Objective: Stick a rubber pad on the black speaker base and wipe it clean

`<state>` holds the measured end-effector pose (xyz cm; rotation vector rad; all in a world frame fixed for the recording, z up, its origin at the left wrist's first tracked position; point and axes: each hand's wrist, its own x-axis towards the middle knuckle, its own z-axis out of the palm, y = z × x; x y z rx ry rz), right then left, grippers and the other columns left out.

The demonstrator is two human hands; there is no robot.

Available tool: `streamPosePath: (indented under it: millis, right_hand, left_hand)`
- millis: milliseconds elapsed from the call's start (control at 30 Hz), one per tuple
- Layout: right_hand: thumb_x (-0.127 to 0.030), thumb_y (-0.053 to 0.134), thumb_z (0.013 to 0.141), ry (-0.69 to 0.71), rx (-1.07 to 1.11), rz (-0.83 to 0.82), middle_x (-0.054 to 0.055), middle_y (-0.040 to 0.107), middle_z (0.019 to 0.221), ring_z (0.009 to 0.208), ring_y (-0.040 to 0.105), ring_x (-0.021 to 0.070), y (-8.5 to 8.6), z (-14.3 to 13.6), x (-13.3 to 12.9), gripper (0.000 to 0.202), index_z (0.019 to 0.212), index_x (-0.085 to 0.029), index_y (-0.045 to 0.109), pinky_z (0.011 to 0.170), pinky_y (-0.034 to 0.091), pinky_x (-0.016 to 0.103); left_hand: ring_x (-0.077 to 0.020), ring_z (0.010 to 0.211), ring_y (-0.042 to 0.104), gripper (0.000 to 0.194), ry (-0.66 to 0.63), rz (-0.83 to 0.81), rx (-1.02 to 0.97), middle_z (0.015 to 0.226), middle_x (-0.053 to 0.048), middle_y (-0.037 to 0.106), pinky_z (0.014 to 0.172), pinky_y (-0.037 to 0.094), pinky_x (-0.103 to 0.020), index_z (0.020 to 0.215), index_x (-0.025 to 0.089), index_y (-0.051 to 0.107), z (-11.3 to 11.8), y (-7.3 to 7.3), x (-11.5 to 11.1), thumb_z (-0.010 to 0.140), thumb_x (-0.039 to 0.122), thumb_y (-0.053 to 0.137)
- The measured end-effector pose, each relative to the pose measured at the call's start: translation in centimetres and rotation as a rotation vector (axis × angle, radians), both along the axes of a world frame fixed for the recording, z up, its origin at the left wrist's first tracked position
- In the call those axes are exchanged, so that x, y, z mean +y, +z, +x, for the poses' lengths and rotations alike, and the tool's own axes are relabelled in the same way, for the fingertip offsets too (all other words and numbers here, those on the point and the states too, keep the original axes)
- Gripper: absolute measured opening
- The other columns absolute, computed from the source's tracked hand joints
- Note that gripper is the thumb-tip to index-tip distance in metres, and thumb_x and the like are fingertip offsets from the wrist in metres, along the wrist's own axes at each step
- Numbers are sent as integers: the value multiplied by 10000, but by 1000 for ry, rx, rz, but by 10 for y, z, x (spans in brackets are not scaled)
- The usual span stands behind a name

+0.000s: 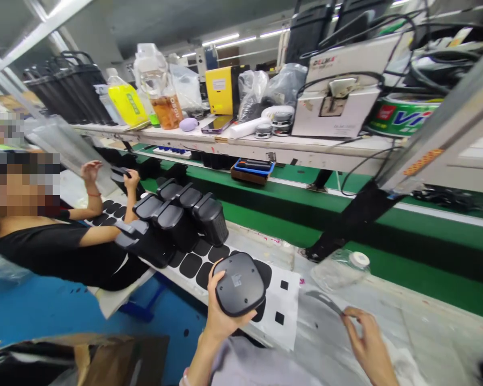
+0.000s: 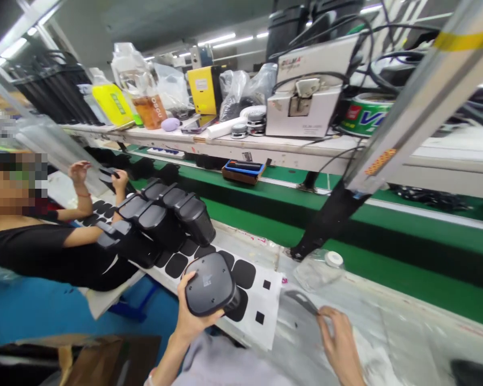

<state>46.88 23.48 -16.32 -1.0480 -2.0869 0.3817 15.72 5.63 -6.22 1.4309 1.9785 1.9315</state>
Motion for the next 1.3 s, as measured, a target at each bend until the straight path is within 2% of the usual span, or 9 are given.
streamPosePath:
  millis: [100, 167, 333, 467, 667, 833, 967, 1067, 1300]
  right_hand:
    - [-635, 689, 700, -356, 330, -410, 42, 653, 741, 663, 646, 242, 52, 3, -22, 474, 860, -206, 566, 623, 490, 356]
    - [-592, 788, 607, -431, 597, -540, 25, 657, 756, 659, 648, 210, 91, -3, -33, 524, 880, -216, 546, 628, 508, 312]
    - [-452, 854, 614, -348, 972, -564, 9, 673, 790, 702, 639, 132, 171, -30, -46, 444, 863, -236, 557, 598, 502, 178]
    - [-363, 828, 693, -134, 1077, -577, -2, 673, 880, 677, 645, 126, 205, -51, -51, 337, 877, -262, 564, 644, 571, 243]
    - [-299, 799, 745, 66, 1037, -790, -25, 605, 812, 623, 611, 113, 216, -57, -55, 545, 1212, -346, 520, 526, 537, 208]
    - [-386, 857, 661, -66, 967, -937, 43, 645, 920, 777, 646, 150, 211, -50, -55, 450, 1005, -226, 614, 585, 564, 190]
    - [-426, 865, 617, -141, 928, -878, 0, 619, 784, 496, 556, 120, 207, -46, -54, 442, 816, -221, 527, 364, 473, 215]
    - [-423, 871, 601, -179, 870, -812, -20, 586, 757, 418, 499, 95, 207, -46, -51, 472, 772, -213, 484, 331, 443, 226]
    - [-482, 797, 703, -15, 618, -983, -33, 526, 760, 391, 493, 80, 203, -71, -51, 410, 789, -198, 515, 298, 400, 211]
  left_hand:
    - [-344, 1301, 464, 809, 10, -64, 15, 1429, -206, 330, 1017, 460, -534, 1300, 237, 364, 9, 11, 6, 651, 326, 838]
    - [-348, 1322, 437, 780, -90, -72, 52, 1450, -208, 317, 1035, 437, -546, 1268, 231, 376, 15, 19, 14, 638, 290, 833]
    - [-364, 1384, 343, 779, -489, 23, 145, 1482, -183, 267, 1056, 409, -566, 1252, 247, 372, 34, 25, 50, 624, 348, 821]
    - [-377, 1409, 305, 756, -570, -14, 65, 1500, -164, 225, 1051, 404, -590, 1210, 273, 366, 45, 9, 70, 620, 363, 830]
    - [-372, 1425, 278, 778, -632, -155, -11, 1552, -151, 114, 1067, 364, -629, 1223, 307, 325, 33, 5, 62, 630, 310, 829]
    - [-427, 1440, 206, 810, -615, -211, 31, 1561, -160, 92, 1074, 320, -679, 1257, 290, 383, 31, 20, 50, 612, 428, 853]
    - [-376, 1424, 288, 1038, -618, -264, -104, 1564, -135, 200, 1127, 291, -634, 1441, 340, 230, 35, 28, 44, 613, 353, 856]
    - [-338, 1421, 312, 1182, -587, -356, -196, 1579, -85, 228, 1165, 278, -571, 1500, 379, 135, 33, 31, 41, 580, 310, 875]
    - [-322, 1411, 346, 1221, -597, -383, -180, 1585, -74, 247, 1182, 281, -532, 1516, 360, 121, 27, 34, 43, 563, 274, 880]
